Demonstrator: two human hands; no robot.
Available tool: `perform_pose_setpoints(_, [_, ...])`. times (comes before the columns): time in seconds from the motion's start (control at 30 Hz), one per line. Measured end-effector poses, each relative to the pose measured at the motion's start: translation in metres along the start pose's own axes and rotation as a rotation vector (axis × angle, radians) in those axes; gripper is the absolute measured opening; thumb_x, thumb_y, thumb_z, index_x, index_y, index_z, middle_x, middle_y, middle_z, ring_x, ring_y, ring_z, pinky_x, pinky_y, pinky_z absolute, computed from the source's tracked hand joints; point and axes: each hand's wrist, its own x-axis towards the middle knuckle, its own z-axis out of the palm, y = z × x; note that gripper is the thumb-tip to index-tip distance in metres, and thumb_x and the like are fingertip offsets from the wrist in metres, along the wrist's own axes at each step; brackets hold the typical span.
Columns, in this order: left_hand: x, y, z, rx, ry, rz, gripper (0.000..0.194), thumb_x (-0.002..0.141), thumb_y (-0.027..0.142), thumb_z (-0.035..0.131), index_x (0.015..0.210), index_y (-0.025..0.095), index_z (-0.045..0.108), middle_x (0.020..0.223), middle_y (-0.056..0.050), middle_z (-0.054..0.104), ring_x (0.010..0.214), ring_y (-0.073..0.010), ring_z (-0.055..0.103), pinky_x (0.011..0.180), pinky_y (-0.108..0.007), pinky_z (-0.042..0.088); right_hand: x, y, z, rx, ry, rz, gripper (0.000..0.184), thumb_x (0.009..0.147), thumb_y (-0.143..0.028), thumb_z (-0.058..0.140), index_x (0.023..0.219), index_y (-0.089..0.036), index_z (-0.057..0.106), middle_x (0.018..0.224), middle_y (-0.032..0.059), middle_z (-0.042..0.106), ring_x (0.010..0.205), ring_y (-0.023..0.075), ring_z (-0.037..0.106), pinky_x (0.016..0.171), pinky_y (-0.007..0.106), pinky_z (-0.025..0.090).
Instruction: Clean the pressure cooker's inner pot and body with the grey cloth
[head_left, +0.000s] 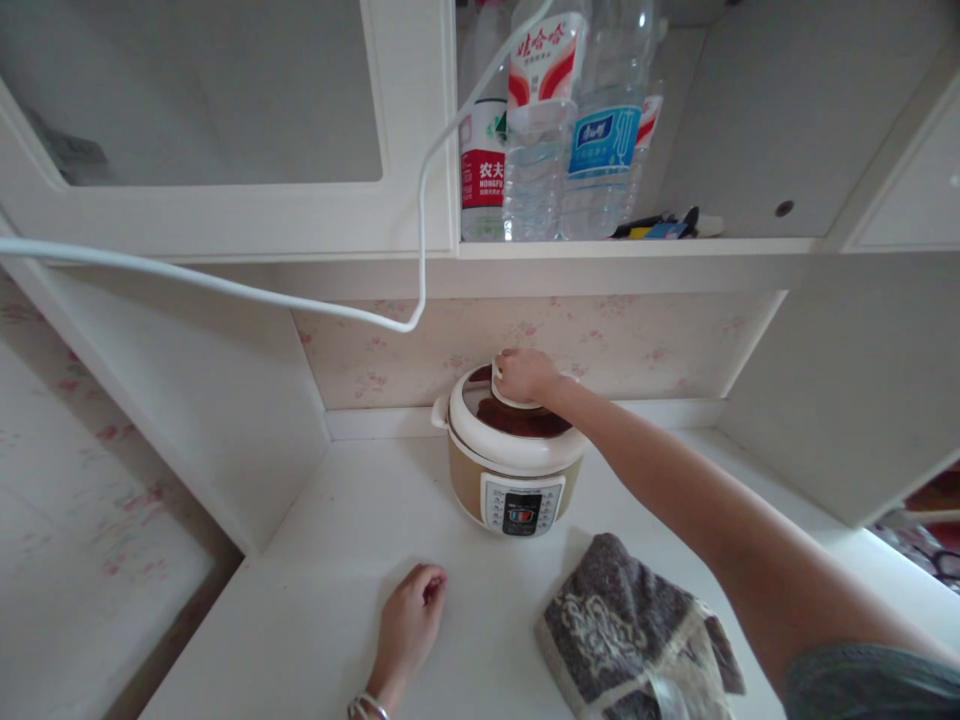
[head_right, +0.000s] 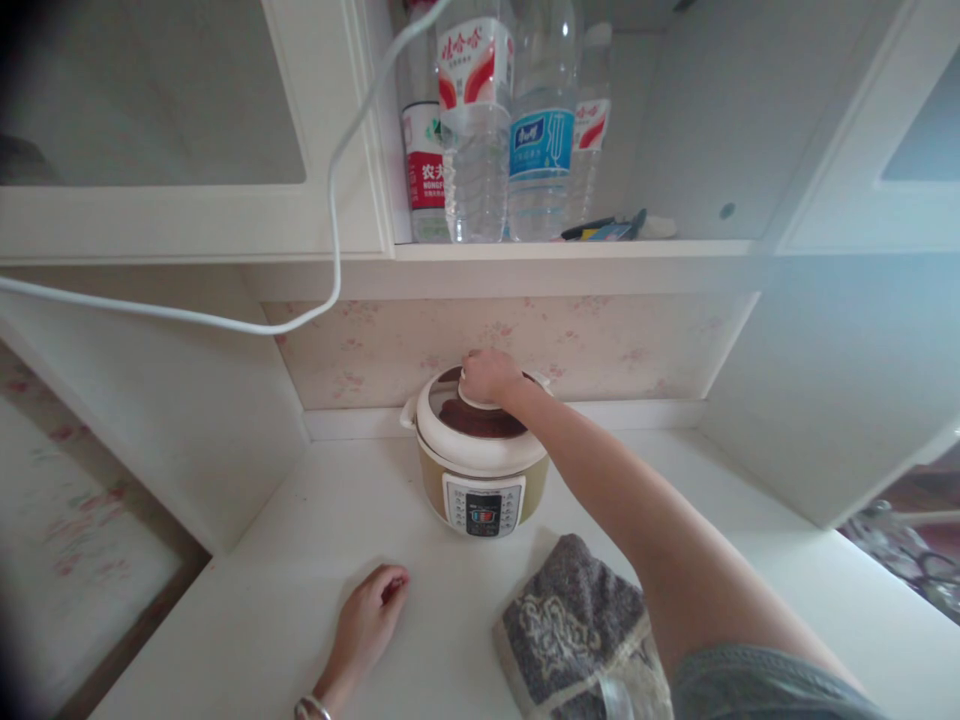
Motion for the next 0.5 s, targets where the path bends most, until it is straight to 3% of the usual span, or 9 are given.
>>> perform_pose_setpoints(0.27, [-0.0008, 0.0013, -0.0007, 0.014, -0.011, -0.013, 0.021, 0.086, 0.025, 0.044, 0.089, 0.022, 0.064, 0.089, -0.001, 0.069, 0.08, -0.0143, 0.064, 0.074, -0.024, 0.045, -0.0033, 0.0007, -0.0009, 0.005, 0.004, -0.001, 0.042, 0.091, -0.037, 0.033, 0.115, -0.017, 0.062, 0.12, 0.0169, 0.061, 0.104, 0.0315, 0.06, 0.085, 0.041, 0.047])
perform_pose_setpoints(0.5, [-0.0022, -0.0029, 0.002, 0.007, -0.009, 0.013, 0.021, 0.087, 0.026, 0.044, 0.089, 0.022, 0.064, 0.089, -0.002, 0.069, 0.082, -0.0151, 0.064, 0.075, -0.025, 0.045, -0.0063, -0.0006, -0.0023, -0.009, 0.015, -0.003, 0.056, 0.092, -0.055, 0.026, 0.118, -0.017, 0.059, 0.121, 0.0161, 0.06, 0.105, 0.0308, 0.059, 0.084, 0.041, 0.048])
